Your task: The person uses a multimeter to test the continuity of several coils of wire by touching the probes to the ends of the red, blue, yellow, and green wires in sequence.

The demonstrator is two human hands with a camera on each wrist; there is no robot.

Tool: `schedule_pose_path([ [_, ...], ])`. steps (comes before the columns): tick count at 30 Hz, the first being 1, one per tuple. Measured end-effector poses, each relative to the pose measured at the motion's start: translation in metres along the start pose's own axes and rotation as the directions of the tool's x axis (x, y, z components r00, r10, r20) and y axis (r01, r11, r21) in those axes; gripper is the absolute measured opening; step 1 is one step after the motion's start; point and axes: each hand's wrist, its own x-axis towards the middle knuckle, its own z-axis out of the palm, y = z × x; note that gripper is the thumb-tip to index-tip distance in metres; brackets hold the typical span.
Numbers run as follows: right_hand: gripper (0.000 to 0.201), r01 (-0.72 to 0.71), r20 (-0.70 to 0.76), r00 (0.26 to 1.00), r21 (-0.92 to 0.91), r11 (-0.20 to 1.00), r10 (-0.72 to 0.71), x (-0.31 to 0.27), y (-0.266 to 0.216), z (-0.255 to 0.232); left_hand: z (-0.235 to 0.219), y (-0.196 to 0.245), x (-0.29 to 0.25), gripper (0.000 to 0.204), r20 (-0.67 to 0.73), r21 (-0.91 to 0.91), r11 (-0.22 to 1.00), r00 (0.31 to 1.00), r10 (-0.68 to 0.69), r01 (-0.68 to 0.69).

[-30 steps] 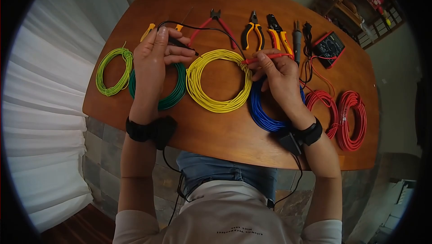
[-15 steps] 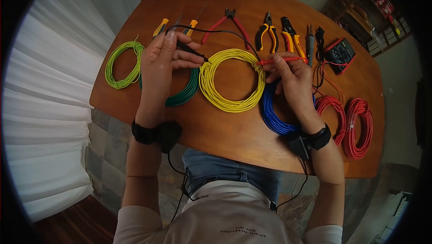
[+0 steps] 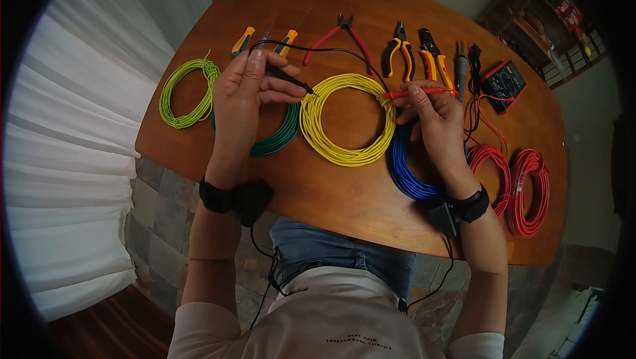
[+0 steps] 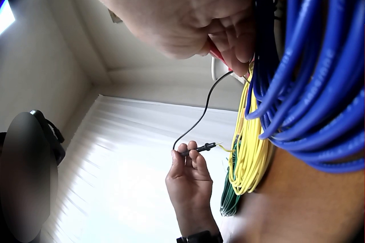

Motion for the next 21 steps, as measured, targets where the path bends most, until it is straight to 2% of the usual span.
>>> schedule_pose_path([
  [21,0.028,0.013,-0.042,0.999,0.035,0.999,-0.011,-0.0004,-0.0002,0.002,-0.0001,-0.0009,-0.0006,0.033,0.016,0.002,1.0,1.0,-0.023,0.023],
])
